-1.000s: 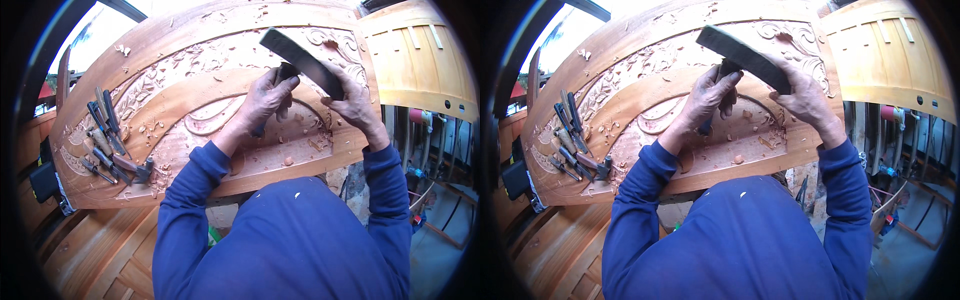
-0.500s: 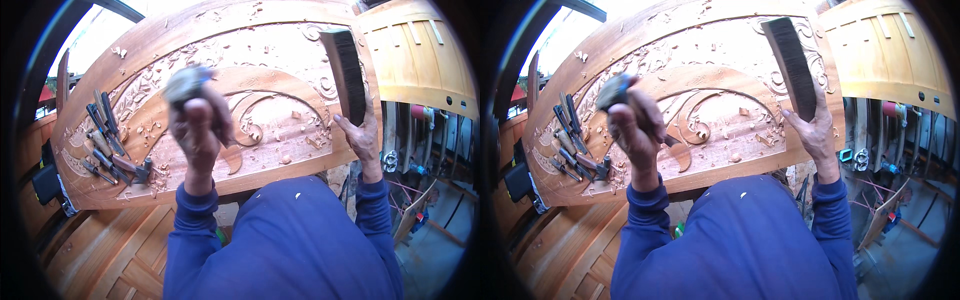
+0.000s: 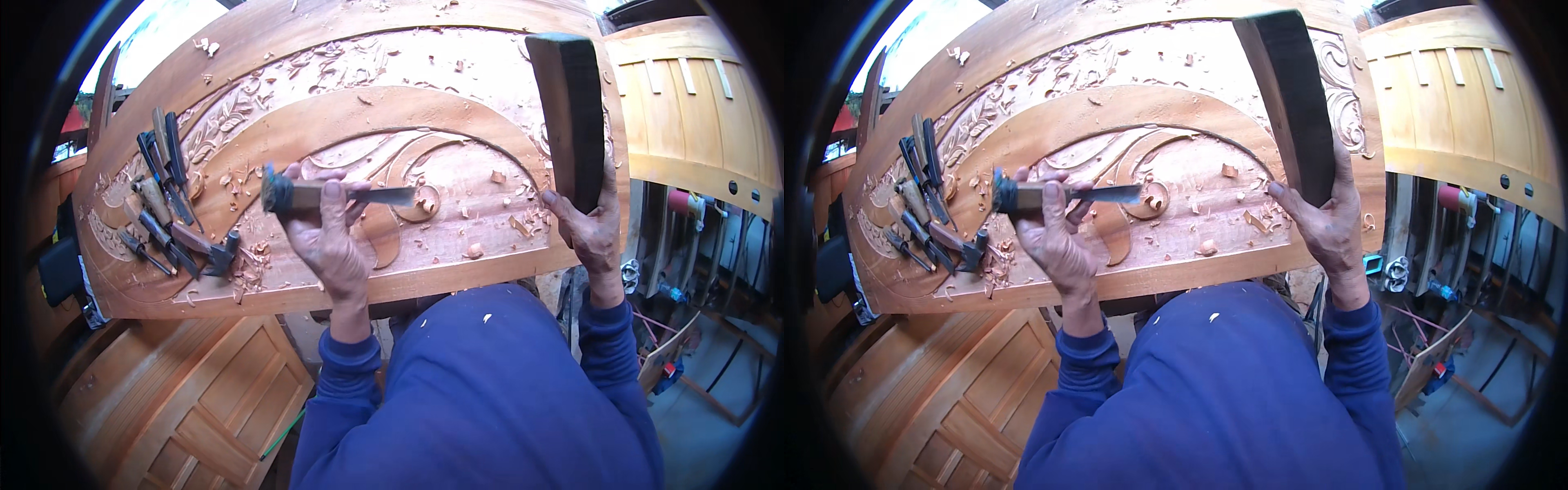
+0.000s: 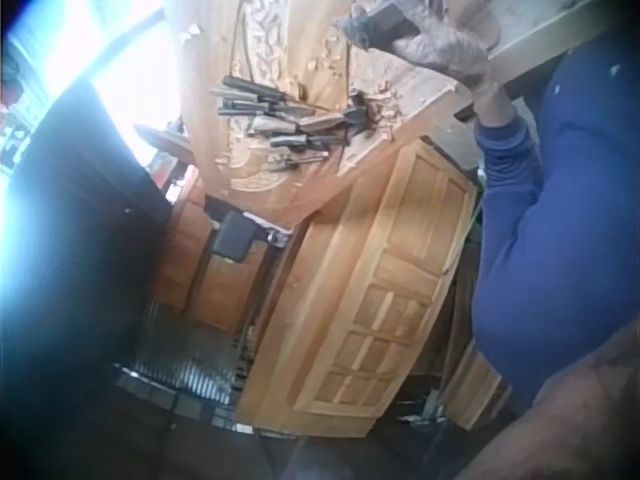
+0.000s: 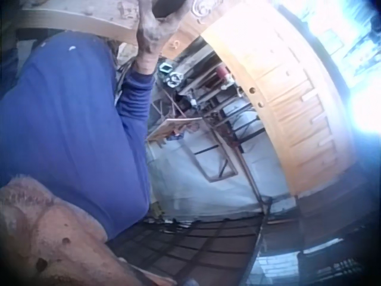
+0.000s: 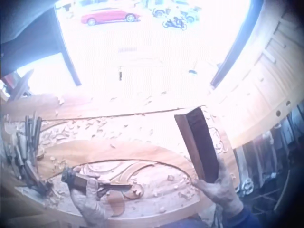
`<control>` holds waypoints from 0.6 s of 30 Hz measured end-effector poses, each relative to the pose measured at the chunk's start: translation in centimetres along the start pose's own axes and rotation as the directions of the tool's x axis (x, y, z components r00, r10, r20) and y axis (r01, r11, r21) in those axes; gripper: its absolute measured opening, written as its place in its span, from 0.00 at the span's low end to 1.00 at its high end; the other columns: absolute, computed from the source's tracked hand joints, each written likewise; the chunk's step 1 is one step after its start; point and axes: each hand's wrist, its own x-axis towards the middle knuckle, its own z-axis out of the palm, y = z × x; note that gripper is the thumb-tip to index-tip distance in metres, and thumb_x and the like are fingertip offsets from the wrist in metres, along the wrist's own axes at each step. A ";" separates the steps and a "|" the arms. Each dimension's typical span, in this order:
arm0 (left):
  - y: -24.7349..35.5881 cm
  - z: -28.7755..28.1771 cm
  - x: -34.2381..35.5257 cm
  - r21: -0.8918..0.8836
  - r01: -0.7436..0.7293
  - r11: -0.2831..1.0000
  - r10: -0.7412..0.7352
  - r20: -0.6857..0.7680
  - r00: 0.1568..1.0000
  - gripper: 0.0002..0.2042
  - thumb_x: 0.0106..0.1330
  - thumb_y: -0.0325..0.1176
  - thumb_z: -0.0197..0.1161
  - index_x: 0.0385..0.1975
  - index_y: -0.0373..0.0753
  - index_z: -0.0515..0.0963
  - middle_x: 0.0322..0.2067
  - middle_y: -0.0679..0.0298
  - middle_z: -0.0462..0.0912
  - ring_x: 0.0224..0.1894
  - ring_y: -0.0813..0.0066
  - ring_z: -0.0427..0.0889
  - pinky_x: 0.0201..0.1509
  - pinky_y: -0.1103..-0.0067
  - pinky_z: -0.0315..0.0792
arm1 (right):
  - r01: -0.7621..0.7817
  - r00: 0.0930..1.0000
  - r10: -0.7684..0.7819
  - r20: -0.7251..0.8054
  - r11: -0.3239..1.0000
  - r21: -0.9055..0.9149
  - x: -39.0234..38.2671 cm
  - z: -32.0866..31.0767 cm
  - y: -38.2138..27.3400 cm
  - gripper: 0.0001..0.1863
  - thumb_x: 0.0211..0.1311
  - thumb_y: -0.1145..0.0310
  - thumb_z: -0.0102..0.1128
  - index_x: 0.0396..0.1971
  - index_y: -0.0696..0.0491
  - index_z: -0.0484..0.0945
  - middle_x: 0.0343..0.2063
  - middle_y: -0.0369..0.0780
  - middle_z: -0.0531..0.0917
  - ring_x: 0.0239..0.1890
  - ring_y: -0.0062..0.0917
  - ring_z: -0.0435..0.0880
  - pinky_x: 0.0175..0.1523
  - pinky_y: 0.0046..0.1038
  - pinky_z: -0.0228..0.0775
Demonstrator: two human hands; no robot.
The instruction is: The person carves decorative floral patterns into a large wooden panel using a chisel and a wooden mallet.
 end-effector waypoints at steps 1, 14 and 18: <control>-0.7 0.2 0.1 -0.017 -0.019 1.000 0.019 -0.011 1.000 0.27 0.77 0.30 0.65 0.71 0.37 0.62 0.47 0.57 0.83 0.41 0.67 0.90 0.38 0.77 0.88 | 0.004 1.000 -0.004 0.008 1.000 0.003 0.2 0.2 -0.4 0.45 0.61 0.79 0.76 0.75 0.58 0.61 0.65 0.47 0.78 0.66 0.30 0.79 0.71 0.32 0.73; -2.2 1.0 -1.0 -0.008 -0.072 0.997 0.072 0.001 0.997 0.29 0.75 0.26 0.66 0.71 0.36 0.58 0.46 0.56 0.82 0.42 0.66 0.89 0.47 0.74 0.88 | -0.009 0.996 0.009 0.092 1.000 -0.003 2.6 1.9 -5.7 0.43 0.60 0.81 0.77 0.74 0.55 0.64 0.67 0.43 0.77 0.69 0.28 0.77 0.73 0.32 0.70; -3.2 1.4 -1.2 0.001 -0.125 0.992 0.125 -0.018 0.992 0.30 0.75 0.24 0.66 0.71 0.36 0.58 0.47 0.57 0.81 0.43 0.67 0.88 0.49 0.75 0.86 | 0.269 0.955 -0.275 0.116 0.961 0.065 5.0 4.4 -8.1 0.40 0.59 0.78 0.78 0.71 0.51 0.69 0.55 0.41 0.84 0.51 0.23 0.86 0.55 0.26 0.81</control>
